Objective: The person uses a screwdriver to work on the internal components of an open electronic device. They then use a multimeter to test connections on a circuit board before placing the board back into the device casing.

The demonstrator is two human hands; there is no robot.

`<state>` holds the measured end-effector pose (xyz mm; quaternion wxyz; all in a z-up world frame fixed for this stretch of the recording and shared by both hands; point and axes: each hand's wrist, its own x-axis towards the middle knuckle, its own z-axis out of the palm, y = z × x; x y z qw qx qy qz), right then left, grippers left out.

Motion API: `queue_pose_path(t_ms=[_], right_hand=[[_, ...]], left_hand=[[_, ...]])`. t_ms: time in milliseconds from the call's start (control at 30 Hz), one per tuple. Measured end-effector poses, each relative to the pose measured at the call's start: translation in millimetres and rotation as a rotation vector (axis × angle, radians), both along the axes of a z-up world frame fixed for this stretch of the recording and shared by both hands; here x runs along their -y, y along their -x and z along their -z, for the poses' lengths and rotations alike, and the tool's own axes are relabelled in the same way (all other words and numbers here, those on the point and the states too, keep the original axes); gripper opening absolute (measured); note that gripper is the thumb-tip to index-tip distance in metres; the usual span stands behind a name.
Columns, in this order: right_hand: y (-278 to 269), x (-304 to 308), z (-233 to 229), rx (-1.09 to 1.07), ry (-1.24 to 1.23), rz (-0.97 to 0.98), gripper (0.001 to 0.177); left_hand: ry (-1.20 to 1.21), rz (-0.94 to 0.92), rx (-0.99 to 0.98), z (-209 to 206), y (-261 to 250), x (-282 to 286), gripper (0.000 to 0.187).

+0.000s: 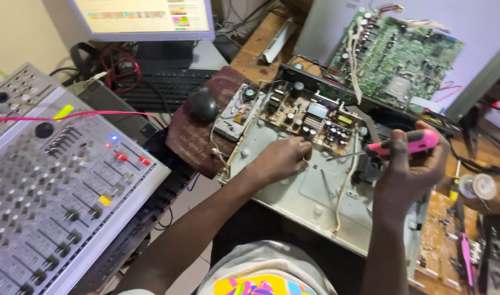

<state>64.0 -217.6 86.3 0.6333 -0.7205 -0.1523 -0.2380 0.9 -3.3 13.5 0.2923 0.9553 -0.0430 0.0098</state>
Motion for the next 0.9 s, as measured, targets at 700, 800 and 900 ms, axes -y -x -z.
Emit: queue_pose_path(t_ms=[700,800,900], right_hand=[[-2,-1,-22,0.097,0.186,0.195,0.033],[5,-6,-28,0.078,0.223,0.206,0.034],[6,-6,-26,0.067,0.202,0.215,0.032]], left_hand=[[-0.057,0.113,0.335,37,-78,41,0.029],[-0.085,0.108,0.365,48,-80,41,0.037],[-0.08,0.095,0.367,53,-82,41,0.034]])
